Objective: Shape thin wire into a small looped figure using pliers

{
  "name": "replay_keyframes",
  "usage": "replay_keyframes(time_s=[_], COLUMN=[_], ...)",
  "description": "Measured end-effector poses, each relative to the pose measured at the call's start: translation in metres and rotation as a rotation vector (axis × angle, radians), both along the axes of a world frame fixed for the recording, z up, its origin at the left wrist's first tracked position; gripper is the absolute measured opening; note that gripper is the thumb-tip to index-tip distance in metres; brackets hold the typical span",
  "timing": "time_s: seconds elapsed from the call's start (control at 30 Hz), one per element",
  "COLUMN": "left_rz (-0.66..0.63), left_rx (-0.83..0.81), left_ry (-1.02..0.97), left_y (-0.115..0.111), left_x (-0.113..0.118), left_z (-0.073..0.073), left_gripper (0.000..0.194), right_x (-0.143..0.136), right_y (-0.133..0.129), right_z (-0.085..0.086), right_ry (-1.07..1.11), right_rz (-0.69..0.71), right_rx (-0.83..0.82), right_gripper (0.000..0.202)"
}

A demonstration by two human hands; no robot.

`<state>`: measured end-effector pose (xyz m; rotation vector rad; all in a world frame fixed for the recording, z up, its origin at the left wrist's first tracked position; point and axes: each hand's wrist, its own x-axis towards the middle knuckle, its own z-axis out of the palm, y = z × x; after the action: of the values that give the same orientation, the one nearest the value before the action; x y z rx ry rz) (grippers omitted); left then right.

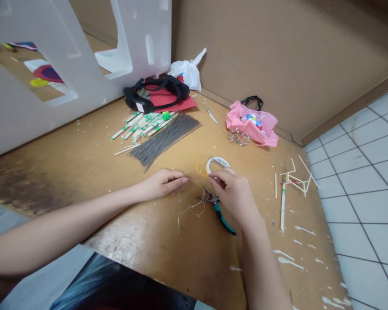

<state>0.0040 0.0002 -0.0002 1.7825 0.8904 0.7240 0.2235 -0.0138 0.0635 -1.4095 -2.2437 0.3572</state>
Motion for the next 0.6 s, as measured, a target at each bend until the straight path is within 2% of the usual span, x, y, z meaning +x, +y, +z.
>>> replay_keyframes(time_s=[0.13, 0.33, 0.4, 0.5, 0.6], left_rz=[-0.038, -0.053, -0.056, -0.054, -0.039], left_rx=[-0.075, -0.069, -0.063, -0.055, -0.029], left_ry=[-0.047, -0.064, -0.071, -0.071, -0.052], left_y=[-0.0007, -0.0015, -0.0008, 0.0004, 0.0011], left_x=[0.0003, 0.0000, -0.0001, -0.0003, -0.0010], left_z=[0.0008, 0.0017, 0.0010, -0.0001, -0.0005], left_gripper=[0.036, 0.037, 0.037, 0.036, 0.035], right_x=[-0.0060, -0.0102, -0.0100, -0.0092, -0.0100], right_y=[-0.0035, -0.0082, -0.0084, -0.0079, -0.0088], right_z=[-0.0012, 0.0016, 0.0011, 0.0000, 0.0016], right_ry=[-0.154, -0.355, -0.311, -0.130, 0.031], right_rz=[0.041, 0.034, 0.032, 0.013, -0.034], right_rx=[0.099, 0.192, 0.165, 0.093, -0.069], right_gripper=[0.021, 0.031, 0.030, 0.024, 0.020])
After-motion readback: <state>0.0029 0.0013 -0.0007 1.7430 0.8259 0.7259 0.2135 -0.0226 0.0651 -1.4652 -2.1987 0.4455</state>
